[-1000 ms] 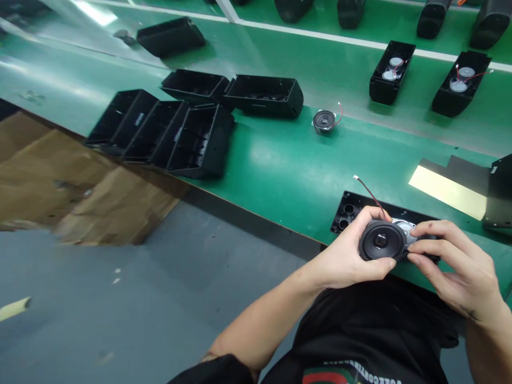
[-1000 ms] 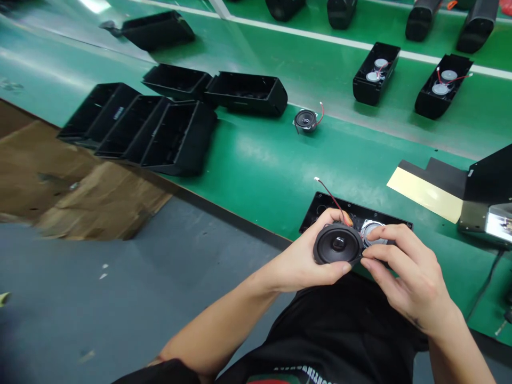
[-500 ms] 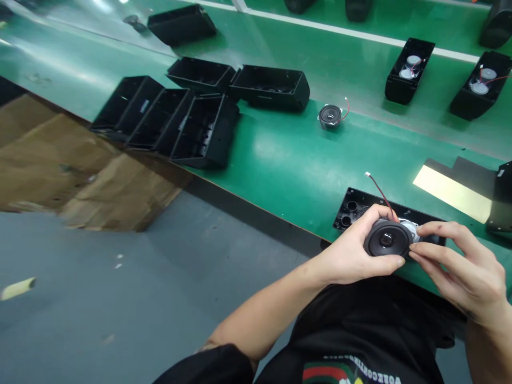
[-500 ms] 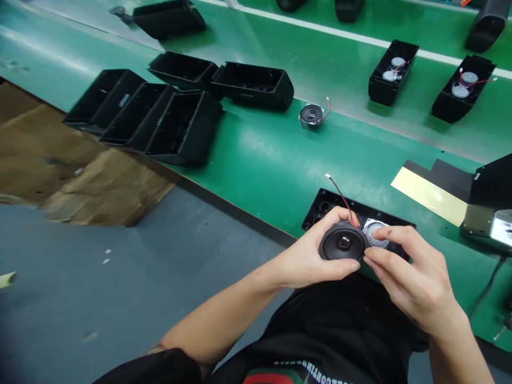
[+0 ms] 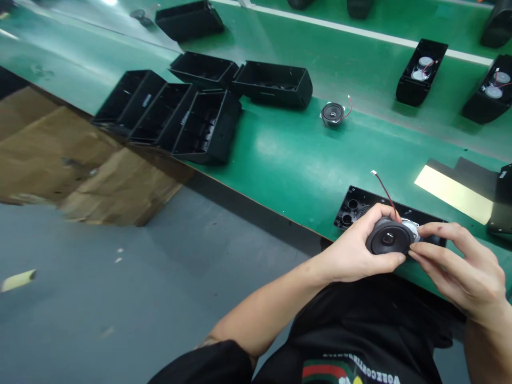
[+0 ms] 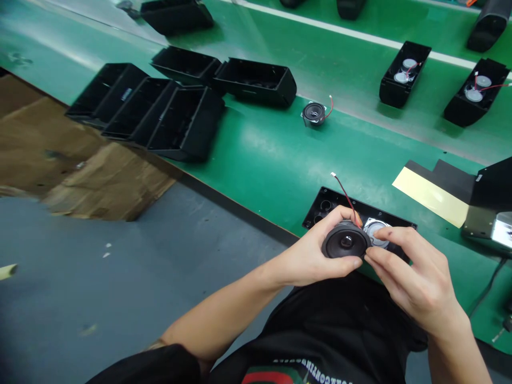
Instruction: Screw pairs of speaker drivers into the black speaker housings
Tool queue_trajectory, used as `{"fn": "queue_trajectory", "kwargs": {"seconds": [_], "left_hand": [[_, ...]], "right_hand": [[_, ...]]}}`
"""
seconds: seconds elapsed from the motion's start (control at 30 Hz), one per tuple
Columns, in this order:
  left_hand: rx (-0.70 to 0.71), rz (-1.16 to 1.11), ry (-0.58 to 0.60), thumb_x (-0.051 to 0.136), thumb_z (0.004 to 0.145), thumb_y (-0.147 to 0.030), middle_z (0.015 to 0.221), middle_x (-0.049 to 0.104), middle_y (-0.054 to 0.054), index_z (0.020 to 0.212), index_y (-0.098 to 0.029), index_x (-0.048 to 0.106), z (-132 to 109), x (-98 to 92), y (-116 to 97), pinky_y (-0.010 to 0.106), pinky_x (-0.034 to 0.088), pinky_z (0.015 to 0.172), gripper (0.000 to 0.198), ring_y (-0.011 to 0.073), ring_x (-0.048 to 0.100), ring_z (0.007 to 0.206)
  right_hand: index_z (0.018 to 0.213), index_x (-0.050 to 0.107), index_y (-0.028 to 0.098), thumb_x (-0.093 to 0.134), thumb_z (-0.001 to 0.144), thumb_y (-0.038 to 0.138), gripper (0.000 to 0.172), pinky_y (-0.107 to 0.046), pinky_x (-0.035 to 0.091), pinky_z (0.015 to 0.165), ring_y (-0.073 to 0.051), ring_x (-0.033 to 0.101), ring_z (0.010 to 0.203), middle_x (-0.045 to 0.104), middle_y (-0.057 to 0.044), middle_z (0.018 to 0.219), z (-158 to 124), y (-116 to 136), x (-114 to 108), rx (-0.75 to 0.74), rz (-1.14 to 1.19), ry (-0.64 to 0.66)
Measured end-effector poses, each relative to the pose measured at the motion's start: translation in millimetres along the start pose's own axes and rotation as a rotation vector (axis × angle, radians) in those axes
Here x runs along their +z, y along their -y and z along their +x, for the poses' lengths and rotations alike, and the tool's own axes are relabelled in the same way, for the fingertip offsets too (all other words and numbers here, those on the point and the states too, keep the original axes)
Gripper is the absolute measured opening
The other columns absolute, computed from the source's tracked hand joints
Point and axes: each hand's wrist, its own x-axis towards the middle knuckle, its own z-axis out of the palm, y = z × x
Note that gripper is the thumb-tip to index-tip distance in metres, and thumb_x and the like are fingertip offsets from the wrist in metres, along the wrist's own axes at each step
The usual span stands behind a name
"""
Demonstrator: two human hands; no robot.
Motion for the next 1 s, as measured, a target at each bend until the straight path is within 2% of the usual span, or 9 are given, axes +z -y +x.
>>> {"fn": "queue_trajectory", "kwargs": {"seconds": [0.2,0.43,0.57,0.67,0.73,0.8,0.9,0.97,1.0], "left_hand": [[0.025,0.103,0.019,0.076,0.077,-0.021,0.094,0.057,-0.004,0.113,-0.024,0.053,0.9,-2.3,1.5,0.026,0.043,0.069,0.043,0.011,0.052,0.076],[0.024,0.197,0.003,0.078,0.076,-0.025,0.098,0.06,-0.001,0.113,-0.024,0.054,1.7,-5.1,2.0,0.028,0.046,0.075,0.043,0.0138,0.055,0.082],[0.032,0.264,0.026,0.077,0.077,-0.026,0.103,0.062,0.0,0.114,-0.024,0.055,0.6,-5.5,0.3,0.03,0.047,0.078,0.042,0.0163,0.057,0.087],[0.044,0.286,0.079,0.078,0.078,-0.028,0.106,0.063,0.002,0.114,-0.024,0.054,-0.8,-7.6,-7.3,0.032,0.048,0.083,0.043,0.0182,0.058,0.092],[0.028,0.292,0.135,0.081,0.078,-0.034,0.108,0.062,0.002,0.116,-0.024,0.055,-1.1,-15.0,-15.5,0.031,0.049,0.082,0.047,0.0182,0.057,0.092],[-0.042,0.239,0.212,0.079,0.083,-0.048,0.108,0.061,0.004,0.122,-0.023,0.055,-0.6,-29.5,-25.5,0.028,0.048,0.074,0.052,0.0167,0.055,0.087],[-0.173,0.074,0.268,0.062,0.094,-0.064,0.105,0.06,0.006,0.133,-0.022,0.054,1.2,-60.1,-42.4,0.023,0.042,0.059,0.058,0.0141,0.051,0.077],[-0.21,0.093,0.234,0.054,0.098,-0.061,0.112,0.061,0.008,0.138,-0.021,0.053,2.9,-78.3,-53.8,0.022,0.044,0.058,0.057,0.0152,0.054,0.08],[-0.215,0.187,0.21,0.051,0.101,-0.056,0.117,0.061,0.009,0.142,-0.021,0.052,4.0,-84.6,-58.9,0.023,0.047,0.061,0.055,0.0161,0.057,0.083]], "right_hand": [[0.106,0.07,0.015,0.076,0.094,0.01,0.014,-0.031,0.06,0.083,-0.021,0.07,0.102,0.069,-0.014,0.117,0.2,-0.1,1.2,0.001,-0.012,0.02],[0.104,0.067,0.014,0.073,0.095,0.007,0.013,-0.031,0.059,0.087,-0.02,0.07,0.104,0.07,-0.013,0.115,3.1,0.5,-0.2,0.003,0.08,0.048],[0.106,0.063,0.019,0.073,0.1,0.018,0.012,-0.026,0.061,0.09,-0.017,0.07,0.109,0.07,-0.011,0.118,4.7,0.4,3.2,0.12,0.148,0.04],[0.105,0.059,0.022,0.071,0.103,0.028,0.013,-0.023,0.062,0.086,-0.016,0.072,0.103,0.071,-0.006,0.107,7.2,-4.3,7.9,0.267,0.405,0.078],[0.104,0.057,0.023,0.065,0.106,0.034,0.013,-0.024,0.063,0.078,-0.017,0.073,0.094,0.07,-0.004,0.098,8.1,-9.7,10.2,0.342,0.552,0.101],[0.107,0.055,0.023,0.052,0.111,0.036,0.014,-0.028,0.063,0.075,-0.018,0.072,0.088,0.068,-0.004,0.094,6.5,-15.8,11.2,0.374,0.566,0.04],[0.112,0.058,0.022,0.048,0.112,0.029,0.012,-0.032,0.058,0.081,-0.018,0.07,0.09,0.068,-0.004,0.097,-0.8,-21.7,13.7,0.383,0.364,-0.115],[0.11,0.065,0.022,0.061,0.107,0.026,0.006,-0.034,0.05,0.083,-0.019,0.069,0.095,0.072,-0.004,0.103,-6.2,-20.0,18.4,0.355,0.182,-0.099],[0.109,0.068,0.022,0.066,0.104,0.024,0.006,-0.036,0.045,0.083,-0.02,0.068,0.097,0.073,-0.004,0.106,-8.1,-17.3,21.6,0.331,0.104,-0.055]]}}
